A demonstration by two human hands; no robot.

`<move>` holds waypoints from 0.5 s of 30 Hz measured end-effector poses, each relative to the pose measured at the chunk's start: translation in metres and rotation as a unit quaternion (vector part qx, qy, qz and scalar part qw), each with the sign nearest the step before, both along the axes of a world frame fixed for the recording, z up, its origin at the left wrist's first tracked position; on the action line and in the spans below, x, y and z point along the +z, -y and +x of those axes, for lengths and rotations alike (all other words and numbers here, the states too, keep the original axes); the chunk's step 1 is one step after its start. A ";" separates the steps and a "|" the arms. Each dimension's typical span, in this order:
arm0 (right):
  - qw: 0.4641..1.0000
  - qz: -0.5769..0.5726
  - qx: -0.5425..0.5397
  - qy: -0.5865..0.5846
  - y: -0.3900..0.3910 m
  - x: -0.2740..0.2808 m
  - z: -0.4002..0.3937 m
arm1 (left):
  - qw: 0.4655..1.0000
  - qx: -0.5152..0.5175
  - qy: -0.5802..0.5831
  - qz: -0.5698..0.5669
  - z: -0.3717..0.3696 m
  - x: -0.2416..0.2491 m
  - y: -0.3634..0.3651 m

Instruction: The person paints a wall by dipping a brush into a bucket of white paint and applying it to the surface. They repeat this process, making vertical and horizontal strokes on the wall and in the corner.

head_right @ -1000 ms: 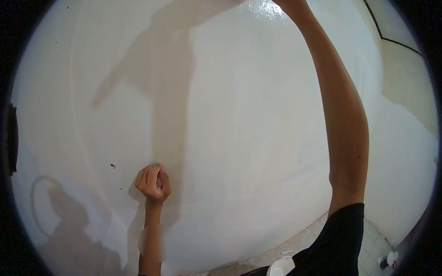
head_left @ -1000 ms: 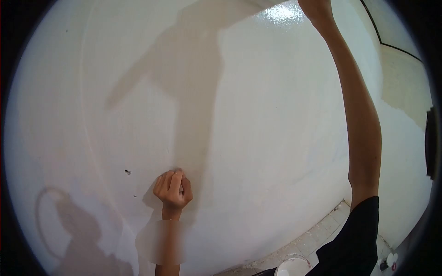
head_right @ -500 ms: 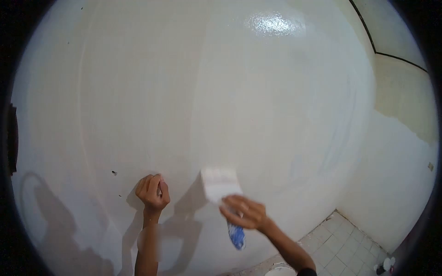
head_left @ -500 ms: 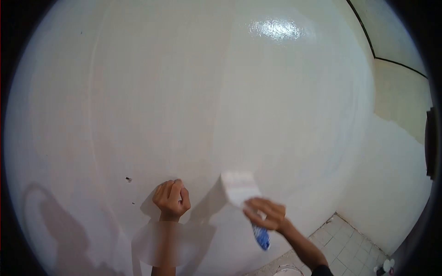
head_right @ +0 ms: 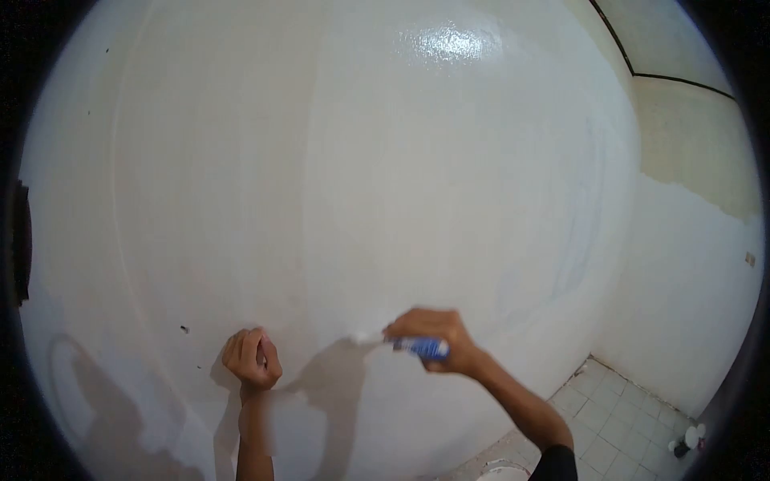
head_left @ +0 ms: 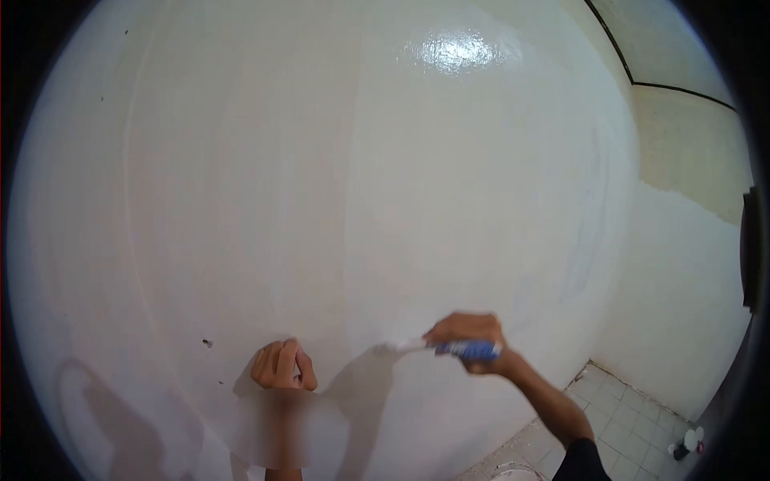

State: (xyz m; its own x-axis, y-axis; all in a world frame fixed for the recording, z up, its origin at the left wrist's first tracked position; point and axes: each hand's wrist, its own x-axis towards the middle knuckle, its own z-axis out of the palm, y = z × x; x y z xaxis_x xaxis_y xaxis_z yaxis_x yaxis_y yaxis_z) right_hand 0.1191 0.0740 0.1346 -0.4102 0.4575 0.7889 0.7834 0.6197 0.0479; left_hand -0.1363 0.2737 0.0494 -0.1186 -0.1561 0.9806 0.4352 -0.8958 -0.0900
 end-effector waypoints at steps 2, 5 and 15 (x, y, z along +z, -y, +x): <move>0.999 0.020 -0.005 -0.048 -0.006 0.084 0.004 | 1.000 0.002 0.004 0.008 0.003 -0.002 -0.005; 0.972 0.227 -0.064 0.014 -0.016 0.182 0.016 | 1.000 0.002 0.004 -0.001 0.001 -0.002 -0.002; 0.845 0.534 -0.005 -0.015 -0.047 0.456 -0.003 | 0.999 0.033 0.008 0.014 0.005 -0.004 -0.004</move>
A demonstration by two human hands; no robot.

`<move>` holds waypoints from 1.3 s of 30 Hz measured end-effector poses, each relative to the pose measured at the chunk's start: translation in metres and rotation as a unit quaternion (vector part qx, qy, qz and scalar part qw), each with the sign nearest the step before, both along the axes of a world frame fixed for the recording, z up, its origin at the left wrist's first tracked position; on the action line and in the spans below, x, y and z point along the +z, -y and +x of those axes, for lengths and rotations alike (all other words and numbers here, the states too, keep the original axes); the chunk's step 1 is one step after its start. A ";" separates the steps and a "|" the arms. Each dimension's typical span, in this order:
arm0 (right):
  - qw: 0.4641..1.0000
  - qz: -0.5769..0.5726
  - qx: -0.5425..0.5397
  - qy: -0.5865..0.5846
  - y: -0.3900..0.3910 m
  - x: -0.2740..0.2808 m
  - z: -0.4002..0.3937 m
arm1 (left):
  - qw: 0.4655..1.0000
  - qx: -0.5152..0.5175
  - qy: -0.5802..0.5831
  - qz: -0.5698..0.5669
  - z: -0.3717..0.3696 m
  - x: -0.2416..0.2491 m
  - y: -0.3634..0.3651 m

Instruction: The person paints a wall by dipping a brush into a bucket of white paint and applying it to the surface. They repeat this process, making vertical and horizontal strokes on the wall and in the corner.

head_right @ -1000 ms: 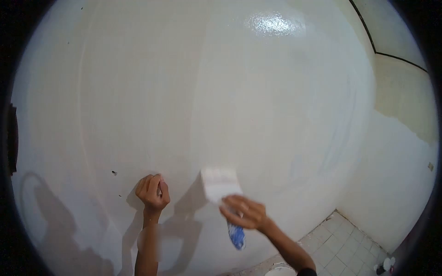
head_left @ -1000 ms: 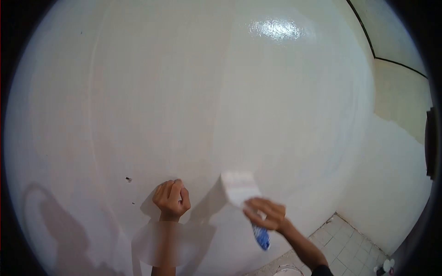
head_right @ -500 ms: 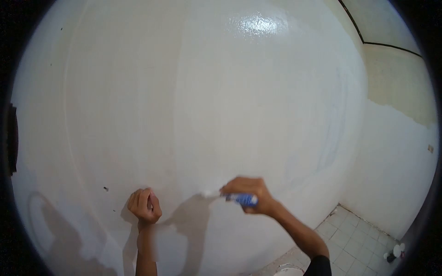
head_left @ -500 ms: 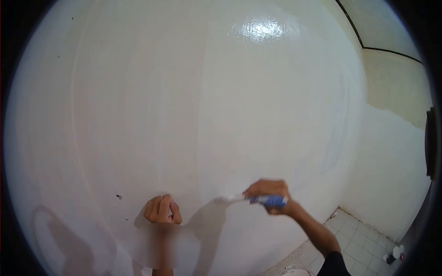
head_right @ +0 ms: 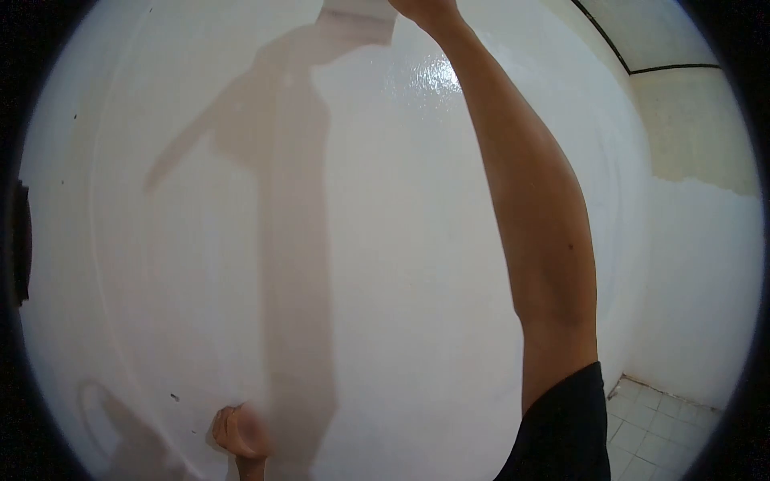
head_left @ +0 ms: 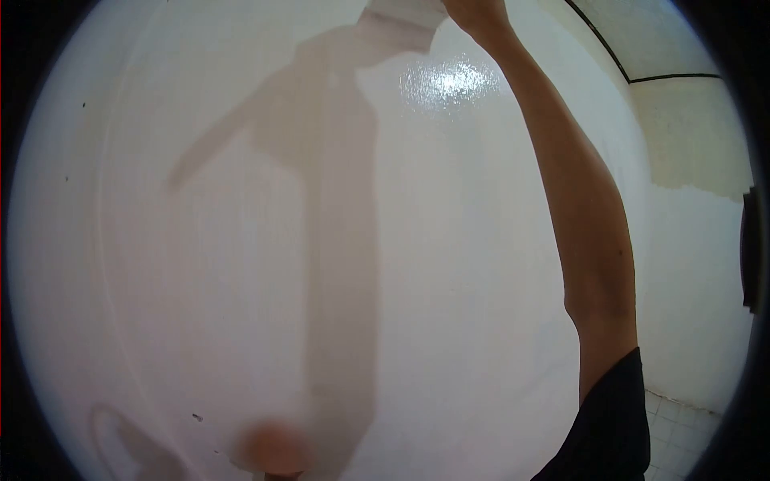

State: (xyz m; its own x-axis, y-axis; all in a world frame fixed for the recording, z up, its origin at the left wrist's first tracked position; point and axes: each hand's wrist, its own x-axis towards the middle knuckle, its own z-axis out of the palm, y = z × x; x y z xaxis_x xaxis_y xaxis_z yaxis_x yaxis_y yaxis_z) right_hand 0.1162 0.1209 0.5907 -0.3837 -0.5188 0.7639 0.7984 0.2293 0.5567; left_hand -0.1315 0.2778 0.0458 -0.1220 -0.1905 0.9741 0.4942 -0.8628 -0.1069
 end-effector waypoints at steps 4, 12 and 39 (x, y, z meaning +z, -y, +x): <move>0.995 0.074 0.024 0.069 0.000 0.028 -0.004 | 0.999 0.036 0.013 0.014 0.001 0.001 -0.002; 0.989 0.102 -0.049 0.092 -0.036 -0.044 0.017 | 0.999 0.027 -0.003 -0.026 -0.001 -0.002 0.003; 0.999 0.007 -0.031 -0.034 -0.002 -0.023 -0.010 | 1.000 0.012 0.024 -0.010 0.001 -0.002 -0.001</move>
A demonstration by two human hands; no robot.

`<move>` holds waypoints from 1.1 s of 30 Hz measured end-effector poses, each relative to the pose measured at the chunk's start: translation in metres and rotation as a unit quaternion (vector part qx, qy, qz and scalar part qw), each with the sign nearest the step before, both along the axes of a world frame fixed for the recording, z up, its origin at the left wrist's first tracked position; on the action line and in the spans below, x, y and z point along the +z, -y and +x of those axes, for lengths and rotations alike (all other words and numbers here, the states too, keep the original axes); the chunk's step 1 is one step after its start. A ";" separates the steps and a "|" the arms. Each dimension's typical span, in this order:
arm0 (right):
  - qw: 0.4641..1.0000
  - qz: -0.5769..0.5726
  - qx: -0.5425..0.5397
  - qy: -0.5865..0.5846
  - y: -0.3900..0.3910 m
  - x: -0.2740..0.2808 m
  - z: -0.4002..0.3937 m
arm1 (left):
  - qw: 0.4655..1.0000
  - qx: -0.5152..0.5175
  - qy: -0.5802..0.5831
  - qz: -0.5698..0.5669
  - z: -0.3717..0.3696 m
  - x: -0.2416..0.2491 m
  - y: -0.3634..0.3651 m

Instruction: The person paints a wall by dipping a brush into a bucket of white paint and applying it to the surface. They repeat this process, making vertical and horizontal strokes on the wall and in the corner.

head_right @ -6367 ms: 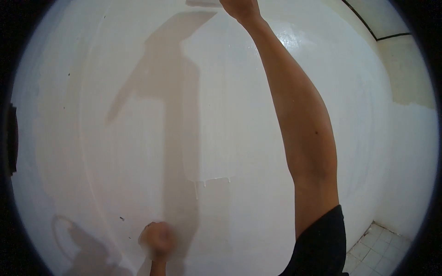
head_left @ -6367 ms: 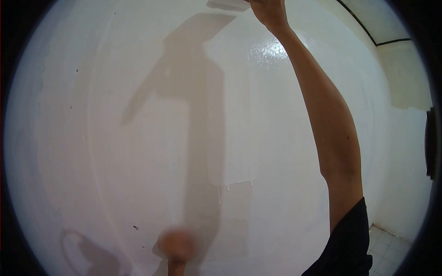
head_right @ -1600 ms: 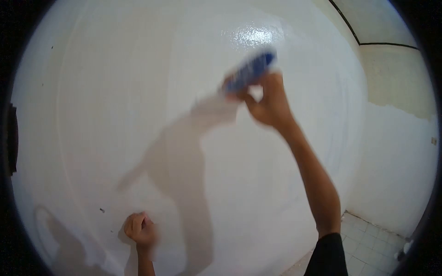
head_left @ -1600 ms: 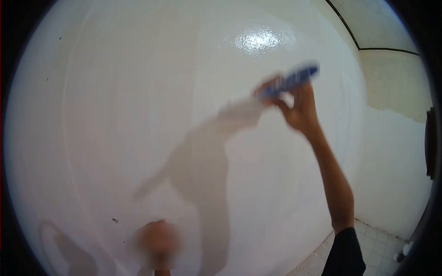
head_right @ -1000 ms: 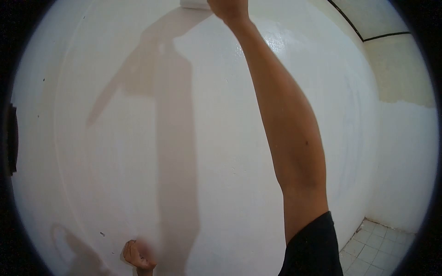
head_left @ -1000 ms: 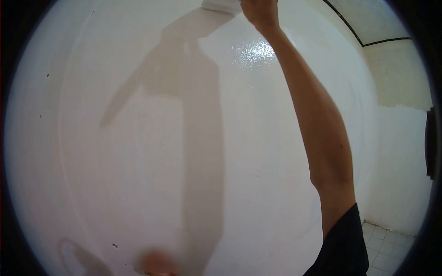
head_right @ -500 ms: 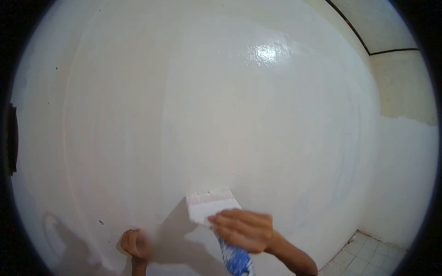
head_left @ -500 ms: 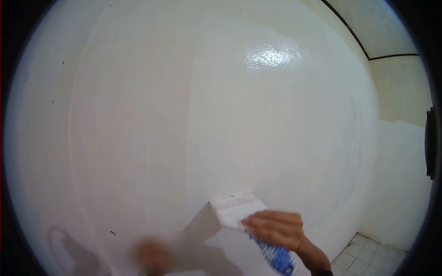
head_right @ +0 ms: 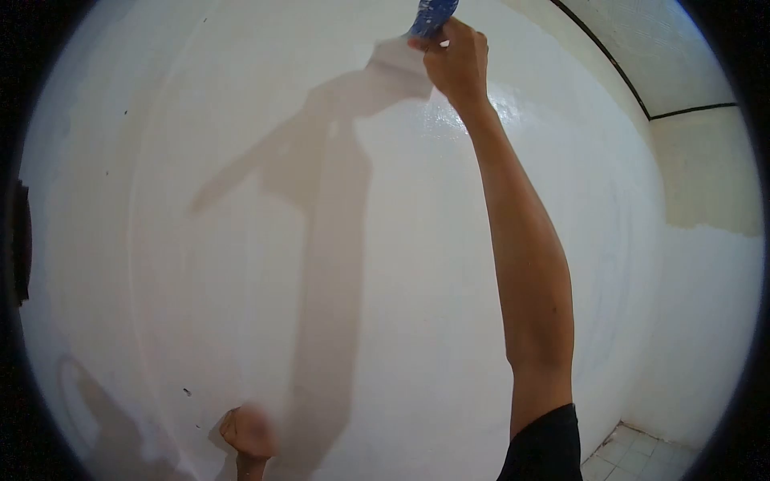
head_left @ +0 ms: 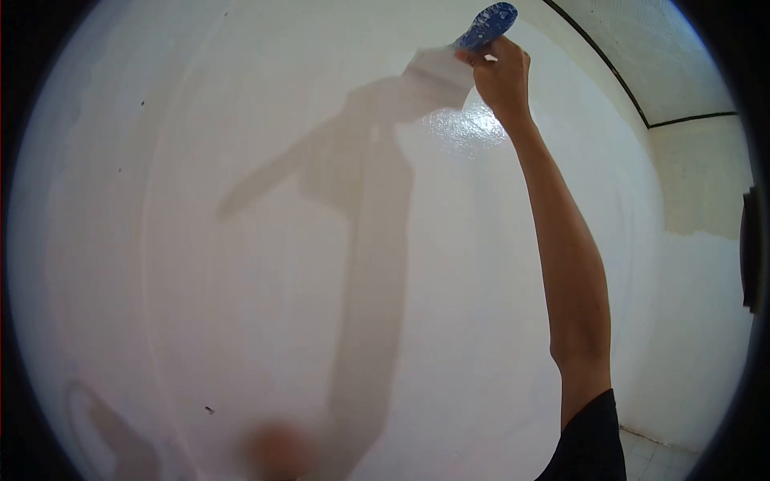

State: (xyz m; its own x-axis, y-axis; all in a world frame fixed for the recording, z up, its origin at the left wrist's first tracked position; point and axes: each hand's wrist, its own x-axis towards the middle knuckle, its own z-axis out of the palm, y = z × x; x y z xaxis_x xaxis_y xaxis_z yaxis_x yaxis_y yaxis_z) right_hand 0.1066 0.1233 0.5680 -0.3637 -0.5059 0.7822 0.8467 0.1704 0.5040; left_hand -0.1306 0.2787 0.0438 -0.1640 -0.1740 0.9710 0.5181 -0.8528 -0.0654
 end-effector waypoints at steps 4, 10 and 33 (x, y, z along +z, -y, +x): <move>0.997 0.068 0.030 0.004 -0.010 0.035 0.005 | 1.000 -0.003 0.010 -0.017 0.000 0.000 0.001; 0.996 0.064 0.047 0.036 -0.013 0.030 0.003 | 0.999 -0.004 0.037 0.006 0.001 0.004 0.000; 0.917 -0.398 -0.013 0.020 0.057 -0.521 0.006 | 0.999 -0.022 0.018 -0.020 0.002 0.005 0.006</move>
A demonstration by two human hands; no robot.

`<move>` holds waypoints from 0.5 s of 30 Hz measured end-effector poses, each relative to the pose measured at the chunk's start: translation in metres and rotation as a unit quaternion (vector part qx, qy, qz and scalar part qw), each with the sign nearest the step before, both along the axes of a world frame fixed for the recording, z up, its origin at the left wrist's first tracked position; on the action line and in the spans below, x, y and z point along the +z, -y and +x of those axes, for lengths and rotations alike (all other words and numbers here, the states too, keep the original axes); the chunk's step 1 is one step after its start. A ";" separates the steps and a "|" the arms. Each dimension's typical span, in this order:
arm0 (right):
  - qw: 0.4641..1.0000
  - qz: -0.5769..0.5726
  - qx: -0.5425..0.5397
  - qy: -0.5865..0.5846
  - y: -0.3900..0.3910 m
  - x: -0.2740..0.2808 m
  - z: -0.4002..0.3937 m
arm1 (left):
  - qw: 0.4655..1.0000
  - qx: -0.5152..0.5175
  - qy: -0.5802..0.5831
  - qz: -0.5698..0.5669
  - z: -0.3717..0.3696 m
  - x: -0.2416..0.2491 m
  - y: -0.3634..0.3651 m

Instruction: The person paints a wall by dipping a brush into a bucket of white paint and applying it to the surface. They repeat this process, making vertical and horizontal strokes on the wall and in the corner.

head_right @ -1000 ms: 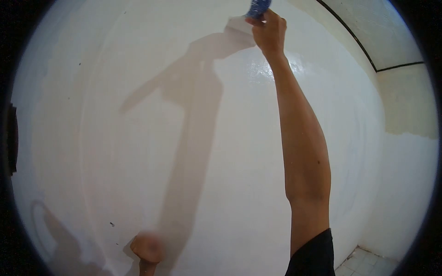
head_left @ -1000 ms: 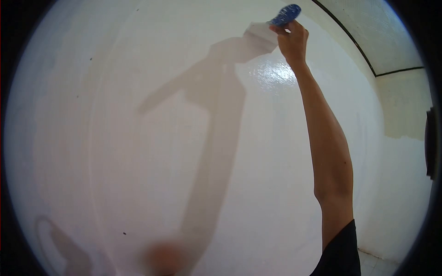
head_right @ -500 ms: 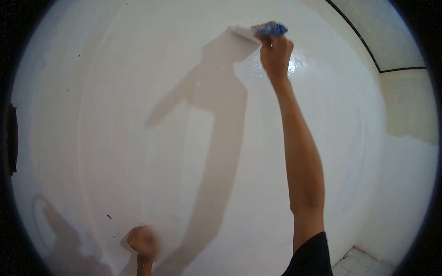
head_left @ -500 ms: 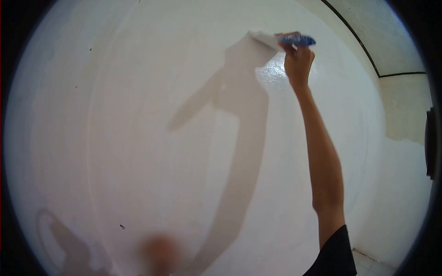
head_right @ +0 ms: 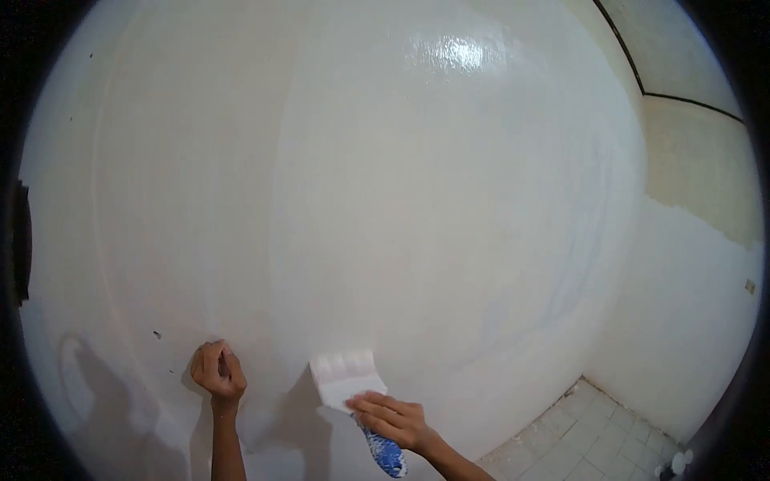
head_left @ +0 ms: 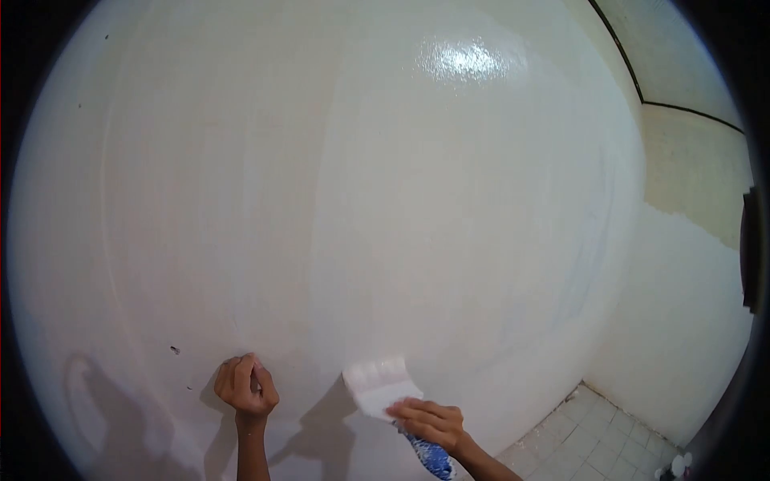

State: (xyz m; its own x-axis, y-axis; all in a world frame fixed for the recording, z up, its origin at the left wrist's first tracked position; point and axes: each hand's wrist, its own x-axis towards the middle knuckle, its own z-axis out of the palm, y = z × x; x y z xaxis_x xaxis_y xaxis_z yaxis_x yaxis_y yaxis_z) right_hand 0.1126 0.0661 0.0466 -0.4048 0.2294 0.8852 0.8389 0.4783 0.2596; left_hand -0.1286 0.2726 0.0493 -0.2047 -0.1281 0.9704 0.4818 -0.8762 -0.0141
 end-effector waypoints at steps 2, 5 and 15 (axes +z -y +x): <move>0.997 -0.079 0.002 0.014 0.014 -0.011 -0.004 | 1.000 0.000 -0.002 0.012 0.001 0.004 0.001; 0.986 -0.167 0.016 -0.001 -0.003 0.014 0.019 | 1.000 -0.005 -0.006 0.019 0.000 0.007 0.003; 0.953 0.277 -0.118 0.018 -0.025 0.317 0.015 | 1.000 -0.009 -0.015 0.015 -0.002 0.005 0.001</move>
